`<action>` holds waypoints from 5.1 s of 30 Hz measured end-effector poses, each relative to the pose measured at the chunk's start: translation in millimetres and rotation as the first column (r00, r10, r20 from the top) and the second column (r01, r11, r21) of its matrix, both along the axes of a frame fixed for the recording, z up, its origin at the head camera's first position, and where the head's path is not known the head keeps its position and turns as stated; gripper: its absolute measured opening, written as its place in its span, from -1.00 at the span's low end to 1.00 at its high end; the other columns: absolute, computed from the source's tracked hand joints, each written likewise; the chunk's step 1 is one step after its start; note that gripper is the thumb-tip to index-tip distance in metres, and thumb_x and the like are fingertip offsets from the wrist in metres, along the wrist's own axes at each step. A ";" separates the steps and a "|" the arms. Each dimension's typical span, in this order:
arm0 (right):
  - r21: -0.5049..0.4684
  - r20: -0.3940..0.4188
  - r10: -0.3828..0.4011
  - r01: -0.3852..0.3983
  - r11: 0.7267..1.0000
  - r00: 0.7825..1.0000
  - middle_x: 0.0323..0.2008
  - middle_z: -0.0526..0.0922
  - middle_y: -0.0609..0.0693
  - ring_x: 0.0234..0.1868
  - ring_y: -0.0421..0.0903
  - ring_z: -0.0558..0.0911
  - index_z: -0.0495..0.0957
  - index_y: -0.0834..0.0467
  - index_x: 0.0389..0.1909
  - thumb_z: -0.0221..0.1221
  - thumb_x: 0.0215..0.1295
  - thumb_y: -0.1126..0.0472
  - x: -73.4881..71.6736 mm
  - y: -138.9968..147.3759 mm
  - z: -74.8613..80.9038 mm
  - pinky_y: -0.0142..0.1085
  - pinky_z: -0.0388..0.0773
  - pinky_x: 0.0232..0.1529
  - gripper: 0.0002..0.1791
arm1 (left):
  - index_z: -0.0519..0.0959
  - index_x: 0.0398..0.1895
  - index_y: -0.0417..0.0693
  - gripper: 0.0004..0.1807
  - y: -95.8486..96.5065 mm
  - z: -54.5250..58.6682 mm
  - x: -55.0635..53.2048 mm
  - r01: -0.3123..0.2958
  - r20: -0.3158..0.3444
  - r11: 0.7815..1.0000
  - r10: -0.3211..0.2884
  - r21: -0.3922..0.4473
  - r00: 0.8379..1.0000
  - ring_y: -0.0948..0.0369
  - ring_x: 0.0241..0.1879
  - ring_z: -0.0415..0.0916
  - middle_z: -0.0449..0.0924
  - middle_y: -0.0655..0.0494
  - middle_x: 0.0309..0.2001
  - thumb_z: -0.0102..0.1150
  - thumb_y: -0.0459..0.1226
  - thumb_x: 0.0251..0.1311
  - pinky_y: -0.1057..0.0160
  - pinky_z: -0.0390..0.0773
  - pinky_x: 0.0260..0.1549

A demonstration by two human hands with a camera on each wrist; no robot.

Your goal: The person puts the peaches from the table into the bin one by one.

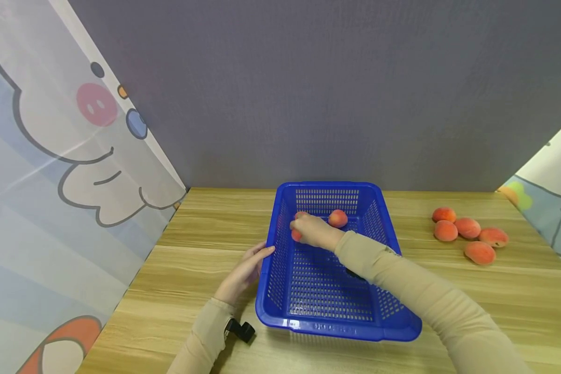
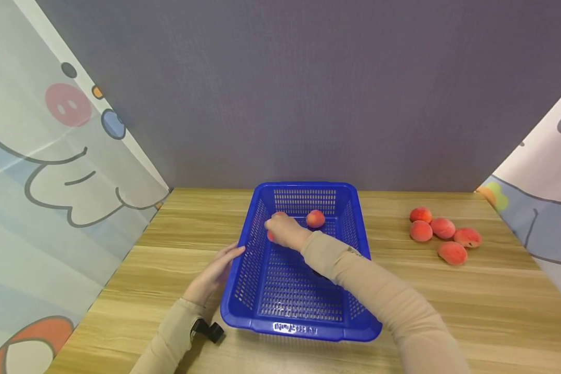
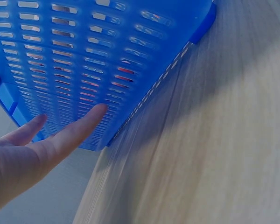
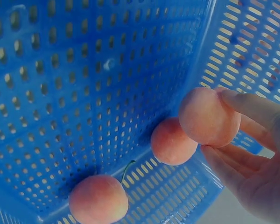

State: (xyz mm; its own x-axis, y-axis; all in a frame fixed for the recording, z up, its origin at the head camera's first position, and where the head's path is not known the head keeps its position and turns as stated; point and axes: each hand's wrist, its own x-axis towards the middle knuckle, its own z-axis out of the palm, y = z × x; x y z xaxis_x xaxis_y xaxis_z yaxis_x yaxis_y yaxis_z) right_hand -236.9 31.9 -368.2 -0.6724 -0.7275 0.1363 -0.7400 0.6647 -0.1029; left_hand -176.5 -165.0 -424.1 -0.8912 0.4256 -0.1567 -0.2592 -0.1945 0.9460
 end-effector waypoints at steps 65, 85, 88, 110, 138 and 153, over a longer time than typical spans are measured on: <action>-0.094 0.146 -0.131 0.145 0.985 0.981 -0.52 0.52 -0.03 -0.44 -0.07 0.51 0.53 0.19 -0.34 0.31 -0.16 0.33 -2.6 5.5 -17.3 -0.23 0.47 -0.32 -0.73 | 0.11 0.22 -0.33 -0.41 0.8 -0.3 0.8 -0.035 0.021 0.999 0.036 -0.011 0.999 0.24 -0.39 0.55 0.55 0.09 -0.31 -0.05 -0.21 0.20 0.29 0.57 -0.38; -0.079 0.191 -0.101 0.118 0.990 0.976 -0.25 0.61 0.12 -0.25 0.02 0.58 0.52 0.31 -0.14 0.30 -0.14 0.34 1.5 4.1 -11.6 -0.19 0.50 -0.14 -0.57 | 0.13 0.22 -0.34 -0.44 0.7 -1.1 0.0 -0.033 0.023 0.999 0.033 -0.015 0.999 0.21 -0.32 0.55 0.54 0.05 -0.25 -0.07 -0.23 0.20 0.24 0.56 -0.29; -0.094 0.157 -0.057 0.072 0.993 0.986 -0.35 0.61 0.06 -0.37 -0.03 0.57 0.53 0.28 -0.21 0.29 -0.17 0.34 -5.3 5.3 -20.0 -0.23 0.51 -0.25 -0.62 | 0.12 0.22 -0.35 -0.44 0.4 -0.8 -0.1 -0.030 0.023 0.999 0.030 -0.021 0.999 0.21 -0.31 0.54 0.54 0.05 -0.25 -0.08 -0.24 0.21 0.24 0.55 -0.28; -0.006 0.197 -0.020 0.021 1.000 0.980 -0.29 0.59 0.15 -0.21 0.03 0.55 0.52 0.27 -0.29 0.28 -0.04 0.23 -0.8 21.6 27.2 -0.17 0.48 -0.14 -0.72 | 0.11 0.21 -0.38 -0.45 0.8 0.4 0.2 -0.010 0.016 1.000 0.010 0.007 1.000 0.22 -0.33 0.55 0.55 0.05 -0.27 -0.10 -0.25 0.22 0.26 0.56 -0.32; -0.132 0.184 -0.103 0.128 0.983 0.978 -0.17 0.57 0.25 -0.11 0.14 0.53 0.48 0.35 -0.08 0.16 0.07 0.32 -1.3 102.6 84.3 -0.02 0.44 -0.07 -0.65 | 0.09 0.23 -0.35 -0.44 -0.1 2.6 1.4 -0.014 0.041 1.000 0.014 0.003 0.999 0.22 -0.35 0.56 0.55 0.05 -0.27 -0.10 -0.24 0.23 0.27 0.56 -0.32; -0.176 0.191 -0.217 0.250 0.952 0.957 -0.20 0.57 0.23 -0.13 0.14 0.52 0.46 0.34 -0.06 0.14 0.13 0.28 0.9 155.9 98.0 -0.01 0.44 -0.11 -0.65 | 0.09 0.23 -0.34 -0.40 0.0 -0.2 0.3 -0.015 0.014 1.000 0.015 -0.017 1.000 0.23 -0.34 0.55 0.55 0.08 -0.26 -0.06 -0.20 0.20 0.26 0.56 -0.31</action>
State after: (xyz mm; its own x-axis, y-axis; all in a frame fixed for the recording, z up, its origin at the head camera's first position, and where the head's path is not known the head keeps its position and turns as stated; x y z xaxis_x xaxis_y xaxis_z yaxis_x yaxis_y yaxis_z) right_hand -236.0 187.8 -270.2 -0.8456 -0.5176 0.1308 -0.5271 0.7708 -0.3577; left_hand -176.2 -165.0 -424.3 -0.8951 0.4095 -0.1762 -0.2695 -0.1822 0.9456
